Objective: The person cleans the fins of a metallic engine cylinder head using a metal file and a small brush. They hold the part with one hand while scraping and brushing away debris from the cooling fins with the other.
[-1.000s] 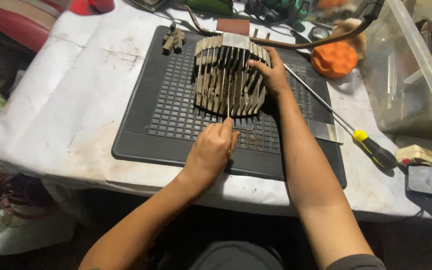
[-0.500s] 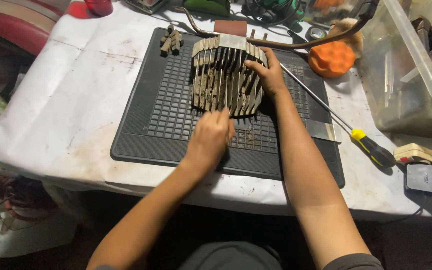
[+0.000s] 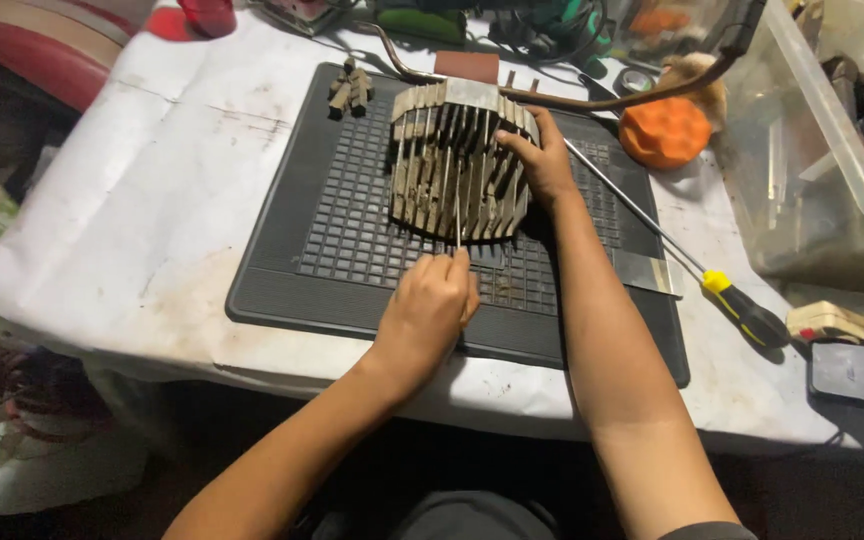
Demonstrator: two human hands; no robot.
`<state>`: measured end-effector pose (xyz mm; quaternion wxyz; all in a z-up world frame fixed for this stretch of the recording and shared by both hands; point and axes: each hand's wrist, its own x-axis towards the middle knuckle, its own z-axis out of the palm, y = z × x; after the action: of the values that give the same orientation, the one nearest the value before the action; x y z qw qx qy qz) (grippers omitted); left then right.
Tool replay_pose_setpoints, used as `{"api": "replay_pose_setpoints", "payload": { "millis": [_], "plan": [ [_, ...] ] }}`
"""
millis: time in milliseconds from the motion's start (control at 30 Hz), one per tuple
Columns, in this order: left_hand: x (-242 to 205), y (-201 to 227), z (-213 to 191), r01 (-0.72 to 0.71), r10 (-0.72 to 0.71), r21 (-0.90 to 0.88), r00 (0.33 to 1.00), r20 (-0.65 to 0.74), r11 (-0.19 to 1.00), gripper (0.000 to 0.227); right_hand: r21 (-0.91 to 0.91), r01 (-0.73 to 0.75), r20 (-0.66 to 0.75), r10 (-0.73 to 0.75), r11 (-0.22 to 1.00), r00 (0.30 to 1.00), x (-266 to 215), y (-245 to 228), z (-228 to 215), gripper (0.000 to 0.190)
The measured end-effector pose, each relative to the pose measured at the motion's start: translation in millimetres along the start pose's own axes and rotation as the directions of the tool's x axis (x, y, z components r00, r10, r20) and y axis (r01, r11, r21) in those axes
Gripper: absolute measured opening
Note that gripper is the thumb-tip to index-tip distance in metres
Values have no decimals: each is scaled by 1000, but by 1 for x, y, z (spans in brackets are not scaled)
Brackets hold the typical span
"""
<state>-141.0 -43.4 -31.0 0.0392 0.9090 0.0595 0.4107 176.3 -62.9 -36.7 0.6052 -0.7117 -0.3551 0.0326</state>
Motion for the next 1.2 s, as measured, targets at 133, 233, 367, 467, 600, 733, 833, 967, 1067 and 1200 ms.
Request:
{"api": "replay_pose_setpoints", "payload": {
  "millis": [133,233,367,467,600,733,833,967,1067,1200],
  "plan": [
    [3,-19,31,12,-12,-47,1000,-7,999,20,12,9,19,-9,1000,1000,0,5,-3,56],
    [11,-14,29,15,-17,-33,998,-59,999,26,8,-5,5,5,1000,1000,-2,-2,0,54],
    [4,-7,8,0,1,-45,999,34,999,23,21,16,-23,-16,1000,1000,4,1,-2,53],
    [13,-15,14,0,-2,-38,999,-48,999,22,-10,48,-17,-48,999,999,0,-7,6,54],
    [4,2,6,4,-4,10,1000,10,1000,29,13,-8,-10,8,1000,1000,0,0,2,53],
    [0,-19,24,-5,5,-26,999,35,1000,27,13,-24,-18,25,1000,1000,-2,17,1,57],
    [13,-12,22,1,-1,-24,1000,-5,1000,30,72,-15,-37,18,997,999,2,9,0,57],
    [-1,4,2,37,-36,-12,995,89,999,23,13,-8,17,8,1000,1000,-6,-17,-6,55],
    [20,-3,-13,142,-110,-161,976,190,977,12,15,8,64,-9,1000,998,-8,-25,-3,46],
    [17,8,-26,198,-118,-202,929,352,959,27,-46,-1,53,3,999,999,-13,-27,-6,49]
  ]
}}
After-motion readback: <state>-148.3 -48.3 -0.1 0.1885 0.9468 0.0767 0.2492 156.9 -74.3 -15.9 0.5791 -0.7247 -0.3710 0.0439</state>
